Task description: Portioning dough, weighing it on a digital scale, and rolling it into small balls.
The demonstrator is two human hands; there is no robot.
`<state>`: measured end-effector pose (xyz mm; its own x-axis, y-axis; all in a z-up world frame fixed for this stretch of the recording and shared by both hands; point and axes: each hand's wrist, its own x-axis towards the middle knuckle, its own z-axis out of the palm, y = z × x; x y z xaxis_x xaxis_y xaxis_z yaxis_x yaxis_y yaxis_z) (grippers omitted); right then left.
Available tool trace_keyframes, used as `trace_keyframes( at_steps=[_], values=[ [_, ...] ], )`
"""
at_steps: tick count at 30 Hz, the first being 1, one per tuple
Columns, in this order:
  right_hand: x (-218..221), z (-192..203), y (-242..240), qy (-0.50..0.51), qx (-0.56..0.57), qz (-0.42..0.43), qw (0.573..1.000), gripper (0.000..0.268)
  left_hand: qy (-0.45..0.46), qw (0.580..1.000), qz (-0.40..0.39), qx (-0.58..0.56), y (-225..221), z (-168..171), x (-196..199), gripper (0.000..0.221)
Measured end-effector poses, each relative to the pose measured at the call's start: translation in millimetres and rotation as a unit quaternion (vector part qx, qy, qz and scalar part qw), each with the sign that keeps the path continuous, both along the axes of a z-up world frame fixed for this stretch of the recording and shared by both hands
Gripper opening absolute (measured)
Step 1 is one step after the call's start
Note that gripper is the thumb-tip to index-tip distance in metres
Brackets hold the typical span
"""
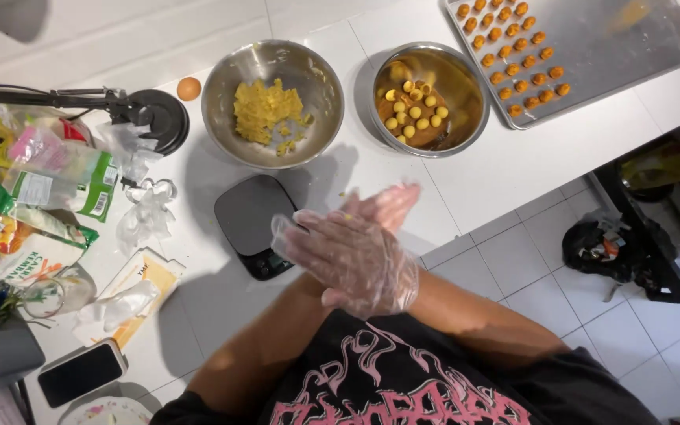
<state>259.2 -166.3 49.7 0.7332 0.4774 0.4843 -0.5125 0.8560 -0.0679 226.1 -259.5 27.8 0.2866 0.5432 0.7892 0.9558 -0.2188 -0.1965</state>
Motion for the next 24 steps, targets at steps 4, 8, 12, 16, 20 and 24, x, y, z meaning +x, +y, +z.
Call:
trace_keyframes(
  at_steps=[4, 8, 12, 16, 20, 24],
  values=[
    [19.6, -115.2, -93.4, -0.132, -0.058, -0.111, 0.983, 0.092, -0.057, 0.993, -0.025, -0.096, -36.0, -51.1, -0.6, 0.081],
    [-18.6, -41.4, -63.1, -0.241, -0.128, -0.2, 0.941, 0.08, -0.095, 0.974, -0.029, -0.204, -27.8, -40.2, 27.3, 0.078],
    [-25.6, -16.1, -48.4, -0.347, -0.183, -0.299, 0.87, 0.07, -0.139, 0.943, -0.049, -0.298, -14.1, -48.1, 2.7, 0.075],
    [-11.8, -40.6, -112.2, -0.434, -0.253, -0.383, 0.776, 0.061, -0.166, 0.898, -0.062, -0.403, -16.1, -45.4, -6.8, 0.072],
    [-47.4, 33.0, -37.4, -0.51, -0.308, -0.47, 0.651, 0.056, -0.198, 0.842, -0.09, -0.494, 10.6, -39.5, -5.7, 0.07],
    [5.6, -53.3, -102.3, -0.573, -0.367, -0.52, 0.517, 0.054, -0.221, 0.77, -0.094, -0.591, -10.3, -41.8, -4.5, 0.068]
  ],
)
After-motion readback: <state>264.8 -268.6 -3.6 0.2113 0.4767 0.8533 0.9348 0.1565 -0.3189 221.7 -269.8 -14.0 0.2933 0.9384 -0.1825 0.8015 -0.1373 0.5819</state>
